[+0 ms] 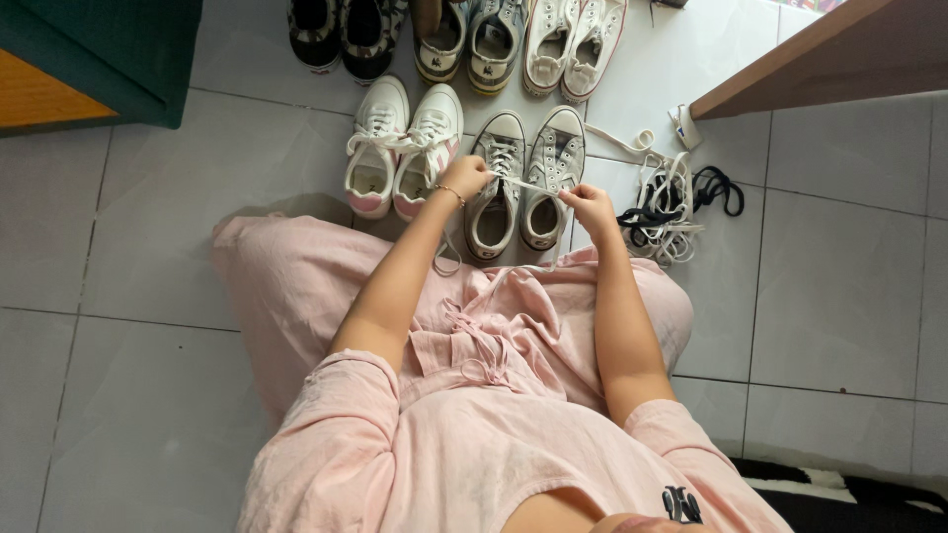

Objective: The person sits on the floor and threads a white shoelace through the eyelets of a grey sneaker. They pull the lace through each eyelet in sequence and adjust the tension to align the laces.

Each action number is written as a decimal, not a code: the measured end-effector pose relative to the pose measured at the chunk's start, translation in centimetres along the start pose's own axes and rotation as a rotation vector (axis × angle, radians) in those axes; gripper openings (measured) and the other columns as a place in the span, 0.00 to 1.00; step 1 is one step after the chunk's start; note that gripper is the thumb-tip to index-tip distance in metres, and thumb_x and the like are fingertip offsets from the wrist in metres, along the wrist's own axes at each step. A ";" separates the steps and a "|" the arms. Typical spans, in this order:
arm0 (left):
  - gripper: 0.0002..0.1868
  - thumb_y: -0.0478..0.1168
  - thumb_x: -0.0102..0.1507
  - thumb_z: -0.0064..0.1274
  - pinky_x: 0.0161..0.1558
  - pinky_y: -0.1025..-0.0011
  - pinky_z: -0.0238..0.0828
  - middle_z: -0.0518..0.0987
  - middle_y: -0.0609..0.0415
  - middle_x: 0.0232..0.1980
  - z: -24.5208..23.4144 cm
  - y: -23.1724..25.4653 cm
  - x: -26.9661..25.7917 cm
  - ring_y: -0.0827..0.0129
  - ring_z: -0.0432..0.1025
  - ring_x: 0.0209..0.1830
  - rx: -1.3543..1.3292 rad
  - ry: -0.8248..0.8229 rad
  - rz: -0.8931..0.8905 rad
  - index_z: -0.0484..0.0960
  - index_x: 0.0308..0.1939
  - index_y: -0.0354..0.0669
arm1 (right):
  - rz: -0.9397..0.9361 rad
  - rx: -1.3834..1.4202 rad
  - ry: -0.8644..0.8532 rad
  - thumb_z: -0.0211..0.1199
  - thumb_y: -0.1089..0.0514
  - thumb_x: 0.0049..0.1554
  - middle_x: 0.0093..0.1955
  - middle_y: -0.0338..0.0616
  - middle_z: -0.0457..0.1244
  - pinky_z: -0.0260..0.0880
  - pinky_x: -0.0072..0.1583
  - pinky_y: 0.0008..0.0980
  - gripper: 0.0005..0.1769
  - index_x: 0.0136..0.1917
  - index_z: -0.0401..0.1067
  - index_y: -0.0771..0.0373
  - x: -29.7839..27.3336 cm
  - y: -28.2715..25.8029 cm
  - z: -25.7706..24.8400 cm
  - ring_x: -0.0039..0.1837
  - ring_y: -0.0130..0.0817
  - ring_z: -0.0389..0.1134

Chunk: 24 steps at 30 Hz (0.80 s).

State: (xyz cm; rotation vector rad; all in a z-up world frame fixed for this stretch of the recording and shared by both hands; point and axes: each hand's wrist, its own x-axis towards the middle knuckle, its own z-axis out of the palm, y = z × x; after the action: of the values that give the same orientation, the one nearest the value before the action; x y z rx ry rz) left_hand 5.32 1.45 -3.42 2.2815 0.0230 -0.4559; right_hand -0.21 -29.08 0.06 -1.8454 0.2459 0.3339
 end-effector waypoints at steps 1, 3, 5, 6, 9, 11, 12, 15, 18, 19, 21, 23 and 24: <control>0.16 0.53 0.59 0.60 0.49 0.60 0.72 0.85 0.50 0.40 -0.3 -1.0 0.5 0.60 0.79 0.43 -0.076 0.012 0.037 0.86 0.39 0.46 | -0.006 -0.001 0.002 0.72 0.51 0.57 0.29 0.29 0.59 0.52 0.33 0.22 0.15 0.37 0.74 0.62 0.2 0.2 0.0 0.30 0.18 0.55; 0.14 0.50 0.58 0.63 0.44 0.66 0.74 0.84 0.50 0.35 -0.8 -2.3 0.8 0.64 0.78 0.36 -0.182 0.032 0.076 0.87 0.36 0.43 | -0.018 -0.003 0.006 0.72 0.51 0.57 0.29 0.29 0.59 0.51 0.33 0.23 0.15 0.37 0.74 0.63 0.6 0.6 0.0 0.31 0.18 0.54; 0.12 0.46 0.57 0.65 0.39 0.70 0.72 0.83 0.50 0.31 -2.1 -2.8 0.5 0.68 0.76 0.32 -0.244 0.046 0.080 0.87 0.34 0.40 | -0.020 -0.008 -0.003 0.72 0.51 0.57 0.29 0.29 0.59 0.51 0.33 0.23 0.15 0.38 0.74 0.63 0.9 1.0 0.0 0.31 0.18 0.54; 0.11 0.45 0.58 0.64 0.38 0.70 0.70 0.82 0.51 0.31 -2.9 -2.9 0.1 0.69 0.74 0.31 -0.313 0.028 0.080 0.88 0.35 0.40 | -0.020 -0.011 -0.007 0.72 0.51 0.57 0.29 0.29 0.59 0.51 0.33 0.23 0.15 0.38 0.74 0.63 1.0 1.3 -0.1 0.31 0.18 0.54; 0.09 0.41 0.60 0.62 0.38 0.73 0.69 0.82 0.53 0.32 -6.1 -2.4 -1.2 0.73 0.73 0.32 -0.519 -0.011 0.102 0.88 0.36 0.37 | -0.025 -0.012 -0.003 0.71 0.51 0.57 0.29 0.28 0.59 0.50 0.32 0.22 0.15 0.38 0.75 0.63 1.1 1.9 0.0 0.30 0.16 0.53; 0.09 0.39 0.60 0.62 0.41 0.77 0.71 0.84 0.56 0.33 -8.3 -1.5 -2.5 0.77 0.75 0.35 -0.652 -0.023 0.130 0.87 0.35 0.35 | -0.022 -0.035 0.011 0.71 0.51 0.58 0.31 0.32 0.60 0.54 0.34 0.26 0.15 0.39 0.75 0.64 1.0 1.9 0.2 0.32 0.22 0.56; 0.08 0.39 0.61 0.62 0.42 0.78 0.71 0.84 0.56 0.34 -9.2 -1.0 -3.2 0.77 0.76 0.35 -0.689 -0.033 0.136 0.87 0.35 0.35 | -0.022 -0.046 0.018 0.71 0.51 0.58 0.32 0.34 0.61 0.55 0.35 0.28 0.15 0.39 0.76 0.64 0.8 1.7 0.4 0.33 0.24 0.57; 0.08 0.38 0.61 0.61 0.44 0.78 0.72 0.85 0.56 0.35 -11.6 0.6 -5.4 0.77 0.77 0.36 -0.791 -0.066 0.147 0.87 0.36 0.34 | -0.478 -0.637 0.262 0.74 0.53 0.54 0.40 0.51 0.67 0.68 0.46 0.39 0.14 0.39 0.77 0.66 0.2 -0.4 1.6 0.43 0.44 0.67; 0.08 0.38 0.62 0.61 0.44 0.79 0.71 0.85 0.56 0.35 -13.2 1.8 -7.7 0.78 0.77 0.37 -0.853 -0.096 0.143 0.87 0.37 0.34 | -0.667 -0.787 0.395 0.71 0.58 0.51 0.49 0.58 0.65 0.67 0.54 0.46 0.12 0.46 0.76 0.67 -1.8 -4.4 4.2 0.53 0.57 0.66; 0.08 0.38 0.62 0.61 0.44 0.79 0.71 0.85 0.56 0.35 -13.4 2.4 -8.3 0.78 0.77 0.37 -0.865 -0.100 0.144 0.87 0.37 0.35 | -0.640 -0.681 0.322 0.71 0.57 0.54 0.50 0.55 0.64 0.67 0.55 0.43 0.11 0.48 0.77 0.66 -2.3 -6.2 5.5 0.53 0.52 0.66; 0.08 0.39 0.63 0.60 0.42 0.79 0.68 0.85 0.57 0.35 -13.7 3.5 -9.5 0.79 0.75 0.36 -0.847 -0.100 0.161 0.88 0.37 0.36 | -0.517 -0.495 0.090 0.70 0.53 0.58 0.51 0.47 0.65 0.67 0.55 0.36 0.13 0.51 0.78 0.63 -3.9 -10.0 8.1 0.51 0.40 0.66; 0.10 0.40 0.65 0.59 0.40 0.80 0.63 0.84 0.58 0.36 -14.0 4.5 -10.5 0.81 0.68 0.33 -0.787 -0.091 0.196 0.89 0.39 0.37 | -0.449 -0.336 -0.134 0.69 0.51 0.58 0.50 0.42 0.64 0.65 0.52 0.30 0.15 0.53 0.78 0.63 -5.6 -13.5 10.6 0.48 0.31 0.64; 0.10 0.40 0.65 0.59 0.40 0.80 0.64 0.84 0.58 0.35 -14.0 4.9 -11.0 0.81 0.69 0.33 -0.826 -0.102 0.212 0.88 0.39 0.36 | -0.476 -0.257 -0.199 0.69 0.51 0.58 0.50 0.40 0.64 0.64 0.52 0.29 0.16 0.54 0.78 0.63 -6.5 -14.9 11.9 0.48 0.29 0.62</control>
State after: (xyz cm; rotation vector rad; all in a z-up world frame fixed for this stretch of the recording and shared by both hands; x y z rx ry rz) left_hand 0.22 9.55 12.40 1.4303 -0.0699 -0.3597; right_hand -2.58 -13.37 12.43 -2.0357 -0.3868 0.2200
